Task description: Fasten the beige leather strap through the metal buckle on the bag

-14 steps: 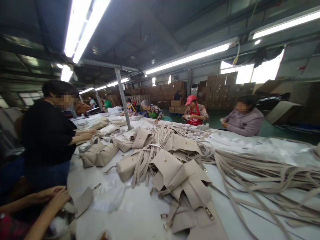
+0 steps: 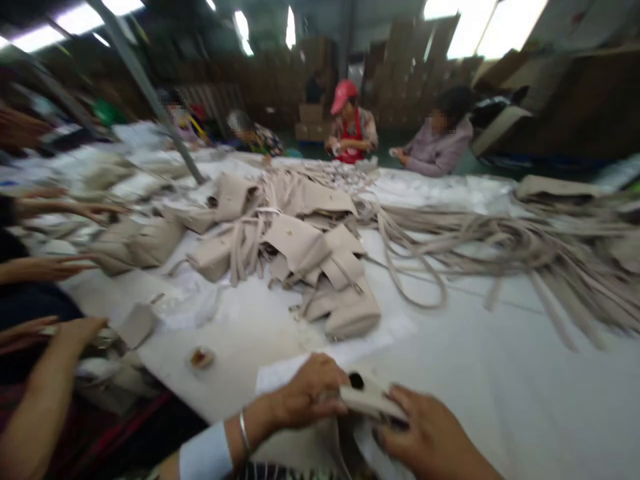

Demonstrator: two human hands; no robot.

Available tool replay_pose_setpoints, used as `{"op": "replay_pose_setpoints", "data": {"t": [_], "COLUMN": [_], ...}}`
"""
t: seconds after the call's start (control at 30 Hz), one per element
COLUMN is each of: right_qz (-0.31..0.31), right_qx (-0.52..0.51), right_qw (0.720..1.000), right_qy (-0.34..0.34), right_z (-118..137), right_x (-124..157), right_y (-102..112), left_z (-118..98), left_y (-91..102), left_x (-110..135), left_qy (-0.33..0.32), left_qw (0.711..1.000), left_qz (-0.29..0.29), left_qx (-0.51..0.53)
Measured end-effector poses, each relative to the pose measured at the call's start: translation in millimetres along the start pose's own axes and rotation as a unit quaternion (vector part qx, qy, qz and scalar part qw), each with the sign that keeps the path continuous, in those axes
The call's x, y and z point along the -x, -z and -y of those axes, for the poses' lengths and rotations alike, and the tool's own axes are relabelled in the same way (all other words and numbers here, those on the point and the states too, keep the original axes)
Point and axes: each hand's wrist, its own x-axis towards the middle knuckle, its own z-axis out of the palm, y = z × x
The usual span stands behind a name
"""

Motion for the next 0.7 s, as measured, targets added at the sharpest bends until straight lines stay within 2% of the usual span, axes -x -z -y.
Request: {"op": "replay_pose_setpoints", "data": {"t": [0.07,0.17,0.27,0.37,0.47,0.53,0.6,0.7], "right_qz": [0.042,0.065,0.074,0.093,0.133,0.149,0.137,0.104], "right_qx": [-0.024,-0.054,-0.050,-0.058,-0.144,-0.240,-0.321,-0.359], "right_qw": [0.999,0.995,0.994,0.993,0.980,0.959,0.937,0.923], "right_qy": [-0.023,-0.053,-0.055,-0.039,-0.035,-0.027,-0.030,-0.093], "right_z": [-6.0,-7.1,0.7,2.7,-6.1,-14.6,-22.3,-29.8], "right_x": [-0.8,-7.6,-13.0,-16.2,-17.2,-14.1,-7.7,5.3], "right_y": [-3.0,-0.9,5.5,8.8,12.8,19.2,27.7,38.7], "left_z": [11.1,18.0,9.7,-0.7,-4.2,-4.3,-4.6,-6.1], "left_y": [-15.2,-24.1,-23.5,-23.3,-24.4,-25.0,-25.4,-25.9], "left_x": [5.9,8.6,6.7,0.7,-4.4,-4.6,-2.7,0.5], "left_qy": [-0.046,-0.055,-0.057,-0.061,-0.065,-0.048,-0.021,0.017], "left_qw": [0.999,0.998,0.997,0.997,0.997,0.997,0.996,0.993], "left_qz": [0.016,-0.018,-0.049,-0.038,-0.029,-0.043,-0.050,-0.046], "left_qx": [-0.003,-0.011,-0.013,0.003,0.025,0.049,0.075,0.104]}}
